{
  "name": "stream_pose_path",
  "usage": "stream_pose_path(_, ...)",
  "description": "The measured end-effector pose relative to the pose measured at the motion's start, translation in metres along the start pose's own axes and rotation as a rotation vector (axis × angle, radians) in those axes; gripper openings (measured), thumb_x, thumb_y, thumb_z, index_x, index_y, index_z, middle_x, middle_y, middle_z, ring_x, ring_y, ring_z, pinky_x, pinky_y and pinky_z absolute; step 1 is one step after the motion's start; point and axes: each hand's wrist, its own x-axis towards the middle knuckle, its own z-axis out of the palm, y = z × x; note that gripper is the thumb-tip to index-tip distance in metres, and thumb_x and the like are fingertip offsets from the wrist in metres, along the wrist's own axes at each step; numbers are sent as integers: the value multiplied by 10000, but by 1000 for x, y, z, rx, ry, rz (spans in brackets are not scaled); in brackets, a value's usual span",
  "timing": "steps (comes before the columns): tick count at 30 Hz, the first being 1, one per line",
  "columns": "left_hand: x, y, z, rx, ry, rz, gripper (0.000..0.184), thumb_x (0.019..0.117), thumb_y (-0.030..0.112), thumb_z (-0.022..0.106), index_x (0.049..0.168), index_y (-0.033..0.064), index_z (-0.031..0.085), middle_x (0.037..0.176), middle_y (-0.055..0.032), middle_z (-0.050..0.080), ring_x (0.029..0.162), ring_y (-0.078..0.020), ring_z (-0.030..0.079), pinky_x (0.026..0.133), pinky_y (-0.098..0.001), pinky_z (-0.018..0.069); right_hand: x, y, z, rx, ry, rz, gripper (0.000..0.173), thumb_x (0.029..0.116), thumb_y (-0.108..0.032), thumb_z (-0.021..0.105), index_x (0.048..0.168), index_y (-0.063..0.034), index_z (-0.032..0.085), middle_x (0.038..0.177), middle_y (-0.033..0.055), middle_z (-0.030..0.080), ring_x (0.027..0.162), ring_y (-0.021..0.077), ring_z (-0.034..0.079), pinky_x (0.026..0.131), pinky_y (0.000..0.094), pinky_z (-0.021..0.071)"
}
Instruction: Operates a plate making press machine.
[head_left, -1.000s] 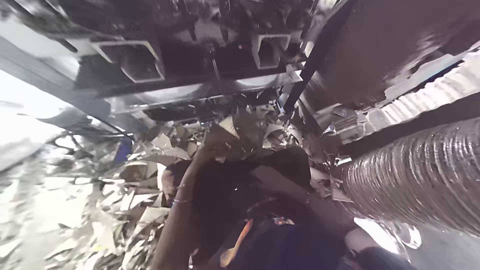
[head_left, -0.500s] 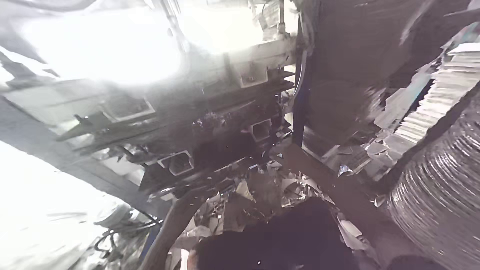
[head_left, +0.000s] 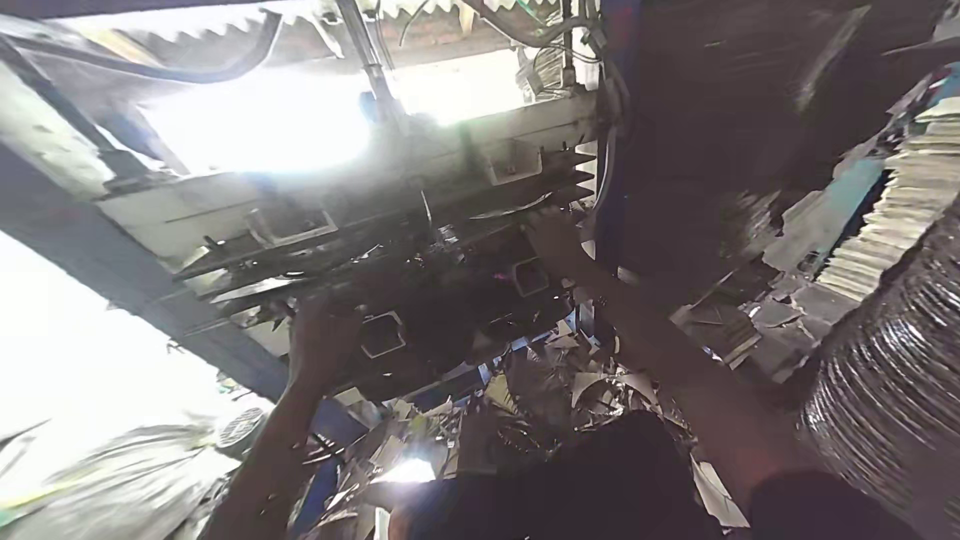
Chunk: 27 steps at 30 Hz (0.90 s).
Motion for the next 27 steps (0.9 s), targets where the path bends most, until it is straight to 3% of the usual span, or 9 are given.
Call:
stream_pose_path(3,15,-11,7,5,68,35,449,972,235,665,1338,-19,610,1348,-314,578,1299,-476,523,1101,-648,370,18,-3,8,-88,2,20,417,1084,-396,451,1375,-174,649,1240,226,664,1216,445,593,973,621,470)
stream_pose_path(9,18,4,12,69,69,-74,464,972,218,668,1333,-63,593,1338,-358,564,1317,-522,491,1128,-661,326,26,-14,6,10,-7,-134,406,1043,-392,542,1291,-111,698,1218,203,667,1201,412,594,942,576,479)
stream_pose_path(13,13,11,23,137,70,-33,460,937,209,703,1320,-31,619,1364,-358,540,1323,-536,475,1101,-680,346,35,-24,23,91,-148,-325,601,968,-437,663,1451,-89,583,1466,218,565,1431,377,468,1225,546,295)
stream_pose_path(17,37,24,34,281,144,121,559,971,263,670,1481,93,517,1544,-289,415,1429,-521,368,1107,-717,303,33,-60,-3,-85,-328,-281,225,1014,-1,519,1136,110,673,1151,297,679,1132,466,640,978,593,479)
stream_pose_path(19,51,34,38,317,84,43,506,1013,291,630,1465,83,537,1517,-293,452,1435,-504,374,1135,-699,277,29,-73,-9,-96,-326,-261,225,1021,3,500,1113,102,679,1106,294,693,1086,468,661,943,600,495)
stream_pose_path(21,65,41,43,387,-56,-53,370,1044,319,576,1278,48,672,1289,-292,632,1251,-498,562,1040,-705,388,11,-70,-1,-42,-238,-283,210,1016,-52,548,1118,55,697,1069,270,706,1049,453,679,913,611,514)
stream_pose_path(23,74,43,45,373,-135,-71,343,1044,306,572,1233,46,693,1234,-281,653,1159,-496,613,944,-709,452,-20,-51,18,17,-110,-368,162,975,-74,640,1106,-42,727,1012,195,717,972,395,699,865,582,553)
stream_pose_path(25,79,39,45,321,-88,-22,354,1024,318,616,1255,58,679,1252,-284,640,1149,-503,613,929,-715,458,-50,-38,12,-21,-278,-354,210,1011,-123,587,1156,-85,734,1065,174,734,1005,388,708,867,589,563)
stream_pose_path(27,82,33,44,298,-54,39,383,999,256,655,1353,111,634,1304,-303,608,1209,-533,567,948,-721,447,-71,-32,-14,-49,-722,-279,287,1031,-233,573,1164,-11,699,1123,248,689,1087,463,647,917,673,485)
